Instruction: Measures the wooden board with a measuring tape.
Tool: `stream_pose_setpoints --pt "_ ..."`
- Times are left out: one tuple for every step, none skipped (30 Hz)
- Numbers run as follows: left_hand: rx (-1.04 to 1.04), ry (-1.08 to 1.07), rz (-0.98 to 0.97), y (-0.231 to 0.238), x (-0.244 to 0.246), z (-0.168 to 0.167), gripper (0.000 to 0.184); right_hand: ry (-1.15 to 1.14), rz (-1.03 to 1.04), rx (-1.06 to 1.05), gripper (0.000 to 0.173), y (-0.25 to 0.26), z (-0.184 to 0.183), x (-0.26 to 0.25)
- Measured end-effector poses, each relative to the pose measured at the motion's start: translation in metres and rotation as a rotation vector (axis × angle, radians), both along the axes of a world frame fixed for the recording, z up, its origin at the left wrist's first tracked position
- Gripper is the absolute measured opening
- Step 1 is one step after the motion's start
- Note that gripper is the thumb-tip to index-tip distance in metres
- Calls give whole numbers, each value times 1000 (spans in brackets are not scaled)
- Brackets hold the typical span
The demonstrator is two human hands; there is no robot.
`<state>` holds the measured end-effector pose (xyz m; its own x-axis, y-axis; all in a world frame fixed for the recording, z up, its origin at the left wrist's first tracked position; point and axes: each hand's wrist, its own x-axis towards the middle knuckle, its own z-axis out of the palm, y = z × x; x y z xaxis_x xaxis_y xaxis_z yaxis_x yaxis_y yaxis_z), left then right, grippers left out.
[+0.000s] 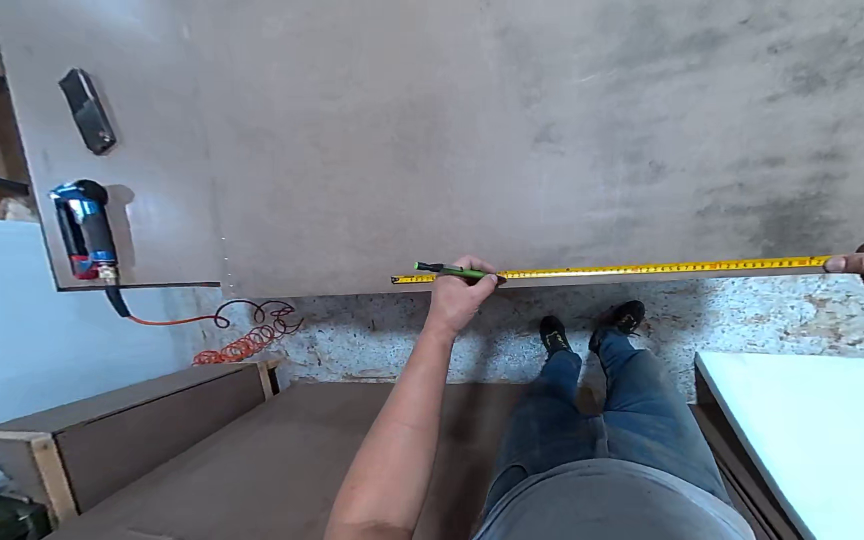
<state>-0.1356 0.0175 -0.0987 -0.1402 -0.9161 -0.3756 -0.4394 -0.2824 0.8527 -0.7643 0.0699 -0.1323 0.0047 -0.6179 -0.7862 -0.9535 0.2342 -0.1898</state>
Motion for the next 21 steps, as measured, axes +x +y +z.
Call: stream_pose_setpoints --pt "2 -37 -22 0 0 -1 10 0 5 0 59 0 -2 -3" --pt "-1 -73 -41 1 -1 -1 11 1 -4 10 58 -1 1 0" --pt "-5 -96 -51 1 -2 -1 11 -3 -23 18 56 -1 5 3" --pt "-15 -115 -55 1 -2 -2 11 -3 -32 24 56 -2 4 2" --pt "-24 -125 -50 1 -2 -2 10 -4 -33 26 56 -1 -1 -2" --pt "-31 -133 -44 1 -3 -3 10 -9 -31 27 58 0 -8 -9" --pt "-36 -141 -41 2 -4 -3 9 -16 -23 27 61 2 -16 -18" --pt "-42 -145 -36 2 -4 -4 9 -28 -16 20 63 4 -24 -27" --pt "-47 -152 -31 3 -4 -5 8 -36 -16 15 64 5 -29 -32" --pt "-51 -154 -28 3 -4 -5 8 -37 -15 16 65 6 -30 -34" --pt "-59 -151 -26 3 -4 -6 8 -40 -14 23 64 5 -29 -33" --pt "-65 -145 -27 3 -3 -7 9 -38 0 24 65 4 -28 -33" --pt "-71 -132 -23 3 -3 -8 8 -39 11 21 65 3 -25 -31" --pt "-75 -114 -17 3 -3 -8 8 -43 8 23 63 2 -22 -28" --pt "-75 -110 -13 3 -3 -8 7 -42 3 21 61 2 -20 -26" --pt "-73 -117 -14 4 -3 -8 8 -41 1 16 60 2 -19 -25" --pt "-72 -120 -15 4 -3 -8 8 -42 -1 16 60 2 -20 -26" --pt "-70 -118 -17 5 -3 -8 8 -45 -1 13 61 3 -23 -29" --pt "-68 -115 -18 5 -2 -8 8 -48 -7 14 62 4 -26 -32" --pt "-65 -120 -21 5 -2 -8 9 -52 -16 10 64 6 -29 -35" --pt "-61 -133 -28 4 -2 -8 9 -48 -15 0 66 7 -34 -40"
